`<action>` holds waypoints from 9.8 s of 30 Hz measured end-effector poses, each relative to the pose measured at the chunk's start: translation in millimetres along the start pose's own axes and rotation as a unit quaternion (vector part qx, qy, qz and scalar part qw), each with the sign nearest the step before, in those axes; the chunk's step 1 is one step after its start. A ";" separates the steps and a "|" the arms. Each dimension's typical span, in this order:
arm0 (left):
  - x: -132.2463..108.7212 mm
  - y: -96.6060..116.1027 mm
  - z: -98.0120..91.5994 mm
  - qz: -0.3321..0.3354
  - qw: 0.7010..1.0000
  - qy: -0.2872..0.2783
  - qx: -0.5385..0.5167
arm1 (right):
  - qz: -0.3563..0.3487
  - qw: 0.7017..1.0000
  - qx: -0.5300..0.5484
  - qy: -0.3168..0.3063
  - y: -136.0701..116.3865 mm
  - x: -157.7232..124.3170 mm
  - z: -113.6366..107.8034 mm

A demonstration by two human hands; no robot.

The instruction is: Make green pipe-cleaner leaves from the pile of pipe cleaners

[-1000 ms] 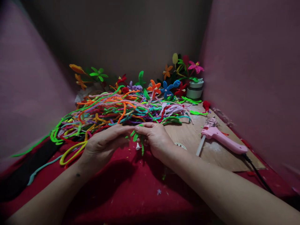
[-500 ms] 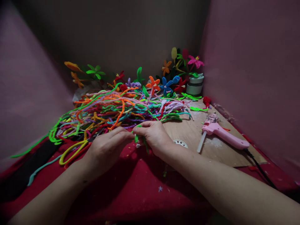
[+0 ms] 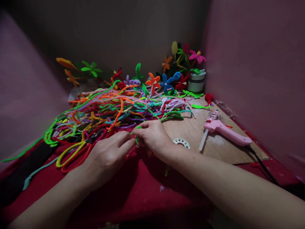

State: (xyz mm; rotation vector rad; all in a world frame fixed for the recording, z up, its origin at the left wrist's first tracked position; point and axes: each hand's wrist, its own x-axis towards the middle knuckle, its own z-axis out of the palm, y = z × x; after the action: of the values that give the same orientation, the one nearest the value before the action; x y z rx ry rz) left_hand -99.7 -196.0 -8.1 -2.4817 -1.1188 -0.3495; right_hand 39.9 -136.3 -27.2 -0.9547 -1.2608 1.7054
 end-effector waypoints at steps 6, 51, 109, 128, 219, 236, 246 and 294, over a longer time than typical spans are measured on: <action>3.6 8.7 -0.7 0.039 0.999 0.024 0.025 | 0.011 1.000 0.002 0.013 2.5 2.5 -0.8; 4.4 -2.3 6.7 -0.287 0.860 0.146 -0.397 | -0.007 0.989 0.106 -0.101 -8.5 -2.4 -3.0; 6.6 -20.8 4.5 -0.342 0.451 -0.075 -0.821 | -0.006 0.985 0.155 -0.081 -1.3 4.0 -1.3; 9.7 -7.9 -6.7 -0.407 0.660 -0.051 -0.629 | -0.031 0.999 0.004 0.001 -9.2 -5.7 0.5; 0.7 -10.9 -4.0 -0.391 0.611 -0.116 -0.678 | -0.047 0.994 -0.046 -0.085 -16.6 -8.8 3.8; -12.1 -21.6 4.5 -0.388 0.694 -0.159 -0.585 | -0.044 0.997 -0.016 -0.059 -8.3 -7.7 2.1; -3.3 -24.4 -14.9 -0.371 0.662 -0.144 -0.635 | -0.017 0.996 0.051 -0.076 0.1 -6.3 4.6; -15.1 -47.5 -12.6 -0.178 0.850 -0.210 -0.449 | 0.079 0.987 0.106 -0.092 3.1 -6.7 4.2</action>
State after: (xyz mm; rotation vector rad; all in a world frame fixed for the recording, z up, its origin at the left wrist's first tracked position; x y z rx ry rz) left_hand -146.3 -183.0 9.3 -3.2416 -1.9628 -0.5474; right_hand 38.3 -144.6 -28.5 -0.8026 -1.1134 2.0451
